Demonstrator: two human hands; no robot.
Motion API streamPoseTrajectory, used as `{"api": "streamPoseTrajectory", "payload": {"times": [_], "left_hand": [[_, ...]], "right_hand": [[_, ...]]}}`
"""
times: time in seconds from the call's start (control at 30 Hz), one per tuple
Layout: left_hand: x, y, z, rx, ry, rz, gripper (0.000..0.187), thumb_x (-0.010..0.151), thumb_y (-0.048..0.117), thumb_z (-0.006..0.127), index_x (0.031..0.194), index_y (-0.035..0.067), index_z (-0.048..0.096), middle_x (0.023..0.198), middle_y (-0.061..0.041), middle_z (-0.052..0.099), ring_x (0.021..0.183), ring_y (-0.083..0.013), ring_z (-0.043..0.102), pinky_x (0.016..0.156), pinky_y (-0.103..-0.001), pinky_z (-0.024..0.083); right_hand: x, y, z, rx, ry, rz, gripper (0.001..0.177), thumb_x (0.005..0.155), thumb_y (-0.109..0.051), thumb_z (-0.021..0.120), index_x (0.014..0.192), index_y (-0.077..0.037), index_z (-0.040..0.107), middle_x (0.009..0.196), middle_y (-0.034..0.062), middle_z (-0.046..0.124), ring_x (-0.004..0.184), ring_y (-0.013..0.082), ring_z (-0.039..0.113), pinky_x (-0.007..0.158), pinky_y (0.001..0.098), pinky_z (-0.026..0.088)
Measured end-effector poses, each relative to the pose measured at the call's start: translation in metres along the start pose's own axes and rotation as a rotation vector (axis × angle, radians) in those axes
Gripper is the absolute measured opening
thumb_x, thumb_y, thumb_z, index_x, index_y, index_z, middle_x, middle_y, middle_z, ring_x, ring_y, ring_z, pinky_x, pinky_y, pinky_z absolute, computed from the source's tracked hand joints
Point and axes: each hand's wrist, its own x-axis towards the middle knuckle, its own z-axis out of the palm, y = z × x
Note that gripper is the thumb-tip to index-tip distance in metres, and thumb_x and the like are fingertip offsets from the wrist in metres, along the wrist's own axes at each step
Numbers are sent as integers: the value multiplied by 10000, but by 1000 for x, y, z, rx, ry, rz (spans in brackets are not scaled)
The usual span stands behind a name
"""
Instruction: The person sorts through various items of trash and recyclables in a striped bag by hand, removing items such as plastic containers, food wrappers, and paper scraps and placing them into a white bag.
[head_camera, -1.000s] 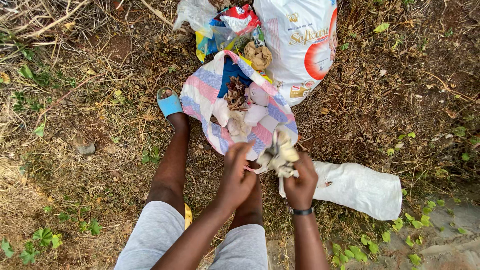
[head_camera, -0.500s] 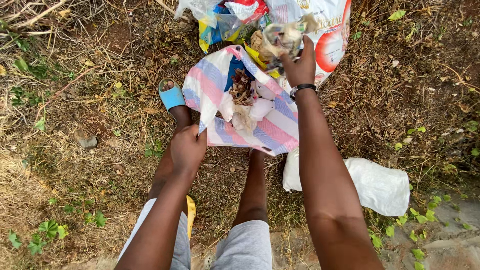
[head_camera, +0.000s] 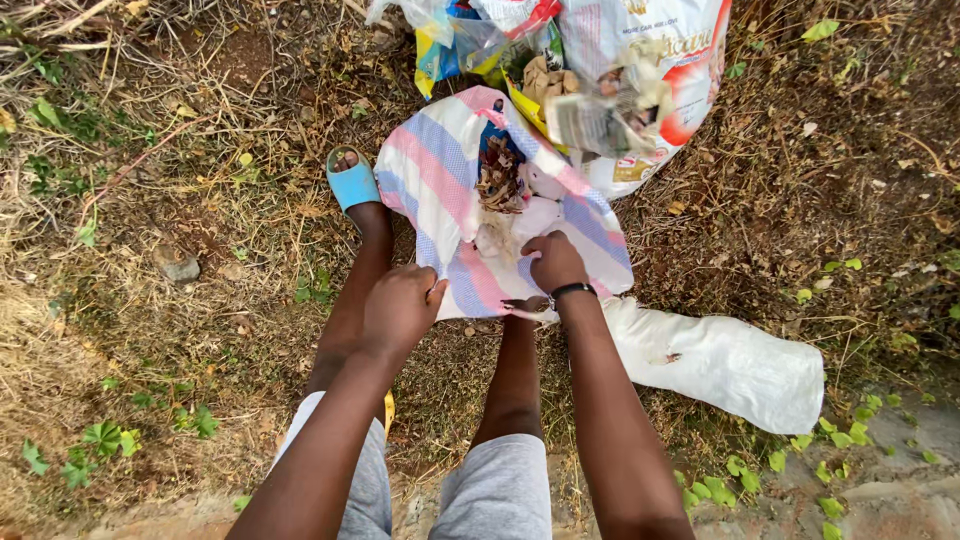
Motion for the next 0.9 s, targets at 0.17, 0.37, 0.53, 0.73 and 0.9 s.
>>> {"api": "streamPoseTrajectory", "payload": {"times": [0.17, 0.37, 0.53, 0.73, 0.9], "left_hand": [[-1, 2, 1, -49, -31, -73, 335, 980, 289, 669, 776, 27, 630, 788, -158, 660, 750, -368, 659, 701, -507, 521], [1, 6, -7, -74, -29, -73, 319, 993, 288, 639, 808, 27, 628, 809, -153, 661, 712, -363, 654, 666, -507, 508], [2, 8, -10, -54, -28, -75, 323, 995, 289, 640, 809, 25, 631, 821, -159, 659, 735, -373, 649, 677, -512, 498], [-1, 5, -6, -37, -16, -106, 327, 985, 292, 649, 804, 23, 617, 824, -167, 649, 757, -389, 640, 691, -524, 488], [-17, -18, 3, -80, 53, -137, 249, 964, 242, 644, 826, 36, 619, 863, -176, 651, 778, -411, 636, 694, -523, 495]], "right_hand": [[11, 58, 87, -44, -206, 97, 474, 697, 30, 632, 1096, -173, 788, 1241, 166, 637, 1101, 375, 621, 969, 434, 506], [-1, 17, 42, 297, -21, 194, 389, 782, -55, 708, 1166, -97, 746, 1160, 126, 737, 964, 254, 732, 862, 353, 575], [-49, -44, -63, 469, 372, 216, 171, 841, 26, 797, 963, -35, 693, 866, 52, 674, 715, 112, 568, 660, 274, 508], [-66, 23, -151, 557, 581, 213, 794, 831, 73, 717, 1529, -89, 376, 994, 19, 622, 838, 99, 662, 700, 237, 608], [41, 169, -113, 1141, 536, 198, 698, 933, -178, 617, 1565, -157, 320, 1047, -53, 560, 843, 96, 638, 663, 283, 619]]}}
